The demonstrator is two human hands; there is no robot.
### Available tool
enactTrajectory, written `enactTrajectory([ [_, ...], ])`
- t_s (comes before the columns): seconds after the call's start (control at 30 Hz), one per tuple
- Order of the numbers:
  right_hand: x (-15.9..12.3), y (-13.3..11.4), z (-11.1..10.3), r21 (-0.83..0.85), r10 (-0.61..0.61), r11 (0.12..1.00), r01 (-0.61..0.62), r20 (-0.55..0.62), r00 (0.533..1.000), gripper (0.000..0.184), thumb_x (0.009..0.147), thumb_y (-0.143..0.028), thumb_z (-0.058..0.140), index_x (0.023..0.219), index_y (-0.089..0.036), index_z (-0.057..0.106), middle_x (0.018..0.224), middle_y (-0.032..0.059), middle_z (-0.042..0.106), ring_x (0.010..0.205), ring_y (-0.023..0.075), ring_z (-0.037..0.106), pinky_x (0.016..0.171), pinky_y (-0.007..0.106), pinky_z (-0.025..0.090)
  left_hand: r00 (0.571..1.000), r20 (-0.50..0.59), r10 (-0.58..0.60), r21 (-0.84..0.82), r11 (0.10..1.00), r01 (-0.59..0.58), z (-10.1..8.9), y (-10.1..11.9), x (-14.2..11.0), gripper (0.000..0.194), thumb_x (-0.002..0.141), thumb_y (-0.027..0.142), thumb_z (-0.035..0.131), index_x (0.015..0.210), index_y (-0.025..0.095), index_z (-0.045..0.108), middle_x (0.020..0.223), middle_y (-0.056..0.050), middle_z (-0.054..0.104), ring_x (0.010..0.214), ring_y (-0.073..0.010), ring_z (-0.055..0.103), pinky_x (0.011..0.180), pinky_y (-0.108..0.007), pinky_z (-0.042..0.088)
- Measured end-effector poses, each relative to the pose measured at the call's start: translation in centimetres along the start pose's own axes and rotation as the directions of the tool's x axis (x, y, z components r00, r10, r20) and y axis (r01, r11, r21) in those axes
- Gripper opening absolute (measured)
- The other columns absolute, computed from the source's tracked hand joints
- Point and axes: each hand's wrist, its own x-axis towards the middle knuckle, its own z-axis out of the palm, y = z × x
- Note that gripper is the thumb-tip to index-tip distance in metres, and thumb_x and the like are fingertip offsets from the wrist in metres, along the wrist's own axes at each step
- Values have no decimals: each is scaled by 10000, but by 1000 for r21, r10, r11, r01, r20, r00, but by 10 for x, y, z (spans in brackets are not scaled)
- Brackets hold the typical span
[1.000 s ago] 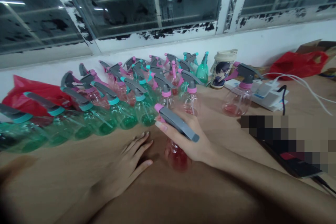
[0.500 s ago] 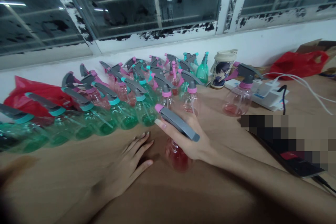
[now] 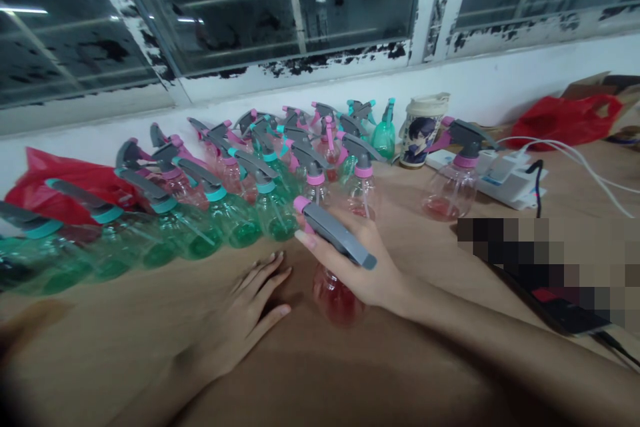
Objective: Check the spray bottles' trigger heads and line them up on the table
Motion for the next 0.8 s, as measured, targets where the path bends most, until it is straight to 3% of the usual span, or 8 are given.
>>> enactTrajectory([
  [0.5, 2, -2, -2, 27, 14, 1000, -15, 34, 999, 117, 853, -313, 601, 784, -226, 563, 687, -46, 523, 648, 125, 506, 615, 278, 408, 1000, -23, 8, -12, 1000, -8, -1, 0, 1, 534, 965, 533, 356, 1361, 184, 438, 1487, -120, 371, 1355, -279, 361, 1092, -508, 326],
  [0.63, 4, -6, -3, 12, -34, 999, 33, 54, 998, 158, 866, -277, 584, 730, -222, 525, 660, -58, 492, 613, 106, 472, 577, 263, 372, 1000, -13, 6, -12, 1000, -6, -1, 0, 0, 536, 968, 529, 351, 1362, 176, 437, 1491, -122, 364, 1366, -275, 342, 1100, -510, 313],
  [0.8, 6, -9, -3, -26, 1, 1000, 1, 70, 998, 221, 877, -333, 557, 697, -215, 505, 623, -59, 462, 570, 101, 438, 543, 267, 356, 1000, -5, 0, -15, 1000, 0, -2, 1, 0, 533, 965, 525, 365, 1364, 178, 435, 1491, -121, 364, 1362, -279, 350, 1098, -506, 321],
])
